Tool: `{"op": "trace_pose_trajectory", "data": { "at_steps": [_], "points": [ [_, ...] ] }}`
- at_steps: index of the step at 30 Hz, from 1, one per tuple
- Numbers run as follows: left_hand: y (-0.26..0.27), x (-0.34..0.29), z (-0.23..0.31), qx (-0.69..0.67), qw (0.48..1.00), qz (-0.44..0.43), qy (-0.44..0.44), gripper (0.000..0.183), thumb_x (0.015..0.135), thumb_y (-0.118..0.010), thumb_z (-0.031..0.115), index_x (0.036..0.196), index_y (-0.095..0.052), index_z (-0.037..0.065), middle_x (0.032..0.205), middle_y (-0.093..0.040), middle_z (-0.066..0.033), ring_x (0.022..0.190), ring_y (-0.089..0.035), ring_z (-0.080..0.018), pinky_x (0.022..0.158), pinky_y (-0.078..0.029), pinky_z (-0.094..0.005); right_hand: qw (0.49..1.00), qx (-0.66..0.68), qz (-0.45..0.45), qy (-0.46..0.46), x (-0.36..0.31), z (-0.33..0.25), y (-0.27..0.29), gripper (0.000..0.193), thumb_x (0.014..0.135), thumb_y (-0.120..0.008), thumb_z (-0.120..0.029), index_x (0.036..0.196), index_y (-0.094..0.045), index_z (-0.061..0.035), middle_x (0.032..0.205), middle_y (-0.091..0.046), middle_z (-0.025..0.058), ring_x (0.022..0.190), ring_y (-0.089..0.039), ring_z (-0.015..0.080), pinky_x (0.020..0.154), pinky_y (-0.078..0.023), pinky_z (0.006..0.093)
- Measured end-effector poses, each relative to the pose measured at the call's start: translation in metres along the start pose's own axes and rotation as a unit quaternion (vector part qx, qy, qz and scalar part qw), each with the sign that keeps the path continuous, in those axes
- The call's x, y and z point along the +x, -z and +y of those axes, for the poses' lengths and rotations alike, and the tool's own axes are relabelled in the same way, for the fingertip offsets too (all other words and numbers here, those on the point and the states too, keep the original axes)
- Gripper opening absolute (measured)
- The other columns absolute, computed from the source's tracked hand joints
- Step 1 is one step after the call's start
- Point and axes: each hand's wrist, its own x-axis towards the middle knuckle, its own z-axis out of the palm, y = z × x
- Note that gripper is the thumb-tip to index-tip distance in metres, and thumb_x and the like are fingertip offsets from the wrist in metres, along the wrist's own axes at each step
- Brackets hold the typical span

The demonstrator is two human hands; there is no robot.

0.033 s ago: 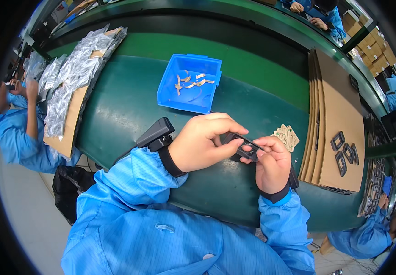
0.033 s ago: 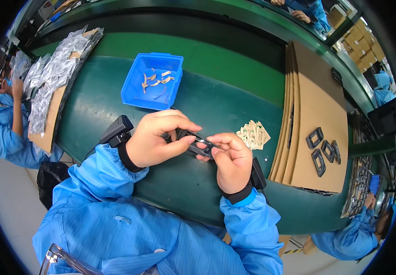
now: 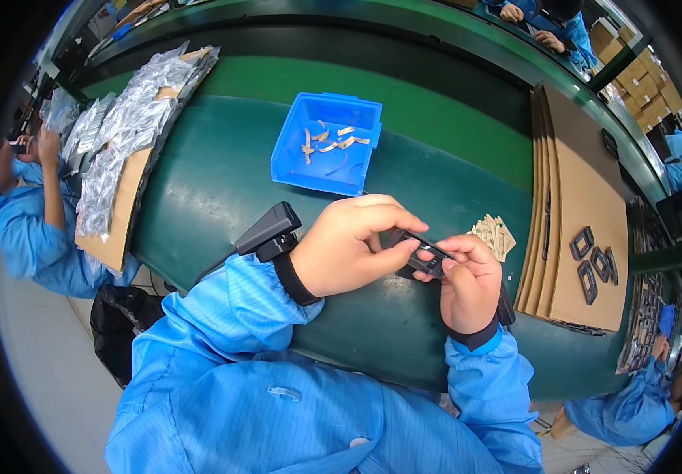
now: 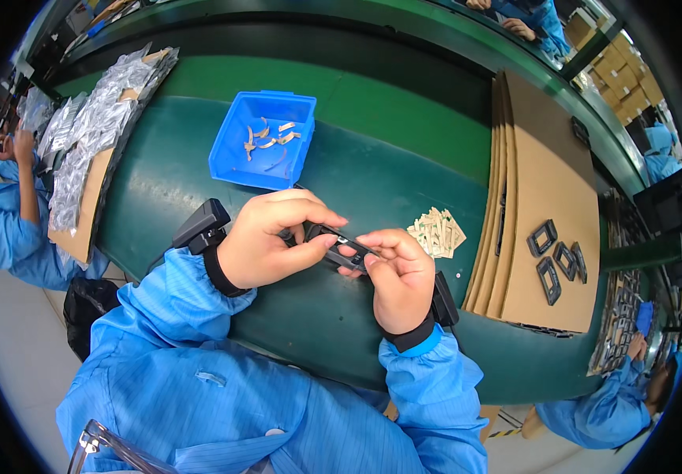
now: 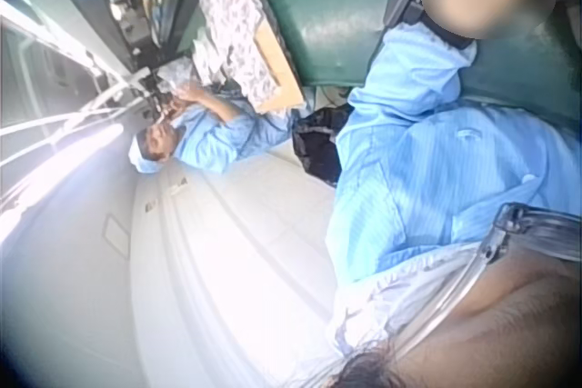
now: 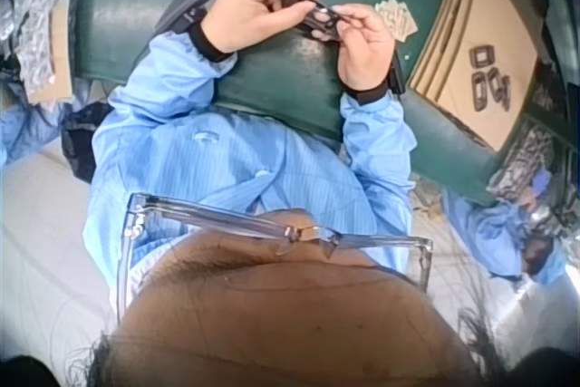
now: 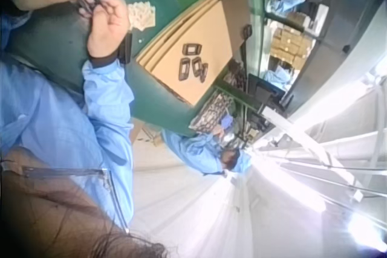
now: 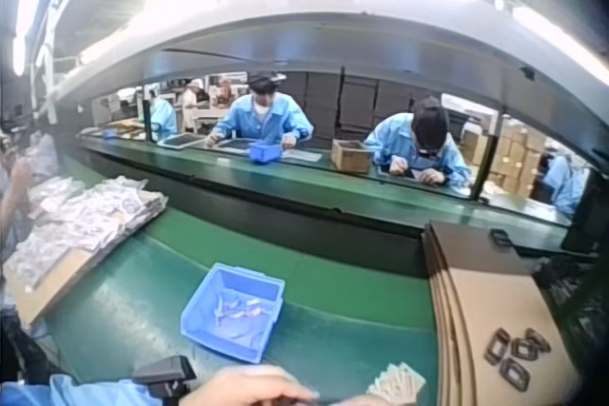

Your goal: Manually assemble small electronic or plastic components by inserting metal pins and small parts into a black housing.

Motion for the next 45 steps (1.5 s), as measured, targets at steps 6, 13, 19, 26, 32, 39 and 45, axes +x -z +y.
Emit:
{"op": "trace_pose_trajectory", "data": {
  "at_steps": [6, 13, 19, 26, 32, 39, 45],
  "points": [
    [-0.001, 0.001, 0.000, -0.003, 1.000, 0.004, -0.013, 0.023, 0.080, -0.069, -0.001, 0.103, -0.070, 0.003, 0.093, -0.066, -0.0081, 0.071, -0.062, -0.0110, 0.055, -0.050, -0.0210, 1.000, 0.008, -0.005, 0.007, 0.001, -0.001, -0.002, 0.022, 0.090, -0.045, 0.010, 0.107, -0.057, 0.0026, 0.105, -0.064, 0.0144, 0.100, -0.067, 0.0237, 0.076, -0.061, 0.0335],
    [-0.004, -0.001, -0.002, 0.008, 1.000, 0.011, -0.025, 0.023, 0.078, -0.070, -0.002, 0.101, -0.070, 0.003, 0.092, -0.066, -0.0078, 0.069, -0.061, -0.0118, 0.055, -0.049, -0.0216, 1.000, 0.013, 0.008, 0.006, 0.001, -0.001, -0.004, 0.021, 0.090, -0.045, 0.009, 0.106, -0.057, 0.0034, 0.103, -0.065, 0.0138, 0.097, -0.068, 0.0223, 0.075, -0.060, 0.0314],
    [-0.005, -0.002, -0.002, 0.048, 0.996, 0.003, -0.077, 0.023, 0.077, -0.071, -0.002, 0.100, -0.070, 0.003, 0.092, -0.066, -0.0063, 0.066, -0.058, -0.0117, 0.054, -0.047, -0.0229, 0.999, 0.014, 0.029, 0.002, 0.001, 0.002, 0.000, 0.023, 0.089, -0.043, 0.008, 0.105, -0.058, 0.0021, 0.099, -0.066, 0.0126, 0.092, -0.068, 0.0197, 0.072, -0.058, 0.0295],
    [-0.003, 0.001, -0.004, 0.045, 0.996, 0.033, -0.075, 0.025, 0.078, -0.070, -0.002, 0.103, -0.070, 0.003, 0.095, -0.066, -0.0074, 0.072, -0.062, -0.0129, 0.057, -0.050, -0.0229, 0.999, 0.034, 0.012, -0.031, 0.001, -0.008, -0.009, 0.025, 0.090, -0.049, 0.006, 0.113, -0.057, 0.0017, 0.107, -0.062, 0.0112, 0.096, -0.065, 0.0174, 0.075, -0.058, 0.0284],
    [-0.004, 0.001, -0.002, -0.026, 0.999, -0.017, -0.030, 0.025, 0.081, -0.070, -0.001, 0.105, -0.070, 0.003, 0.101, -0.067, -0.0076, 0.079, -0.064, -0.0123, 0.057, -0.051, -0.0210, 0.995, -0.099, 0.023, 0.004, -0.001, -0.006, -0.016, 0.024, 0.093, -0.059, -0.001, 0.117, -0.054, 0.0012, 0.105, -0.060, 0.0089, 0.093, -0.062, 0.0130, 0.075, -0.056, 0.0259],
    [-0.014, -0.003, -0.008, -0.086, 0.995, -0.015, 0.047, 0.031, 0.080, -0.075, 0.001, 0.111, -0.070, 0.003, 0.095, -0.069, -0.0077, 0.071, -0.062, -0.0079, 0.055, -0.049, -0.0185, 0.995, -0.100, 0.013, 0.016, -0.002, -0.003, -0.019, 0.014, 0.096, -0.057, -0.004, 0.109, -0.054, 0.0004, 0.103, -0.060, 0.0089, 0.083, -0.061, 0.0113, 0.071, -0.054, 0.0243],
    [-0.018, -0.005, -0.005, -0.112, 0.993, 0.016, 0.043, 0.028, 0.080, -0.077, 0.003, 0.107, -0.072, 0.004, 0.093, -0.070, -0.0075, 0.073, -0.062, -0.0079, 0.056, -0.046, -0.0191, 0.989, -0.134, 0.017, 0.063, -0.001, 0.004, -0.021, 0.009, 0.098, -0.053, -0.005, 0.106, -0.051, -0.0006, 0.101, -0.057, 0.0081, 0.078, -0.059, 0.0107, 0.069, -0.053, 0.0242]
  ]
}}
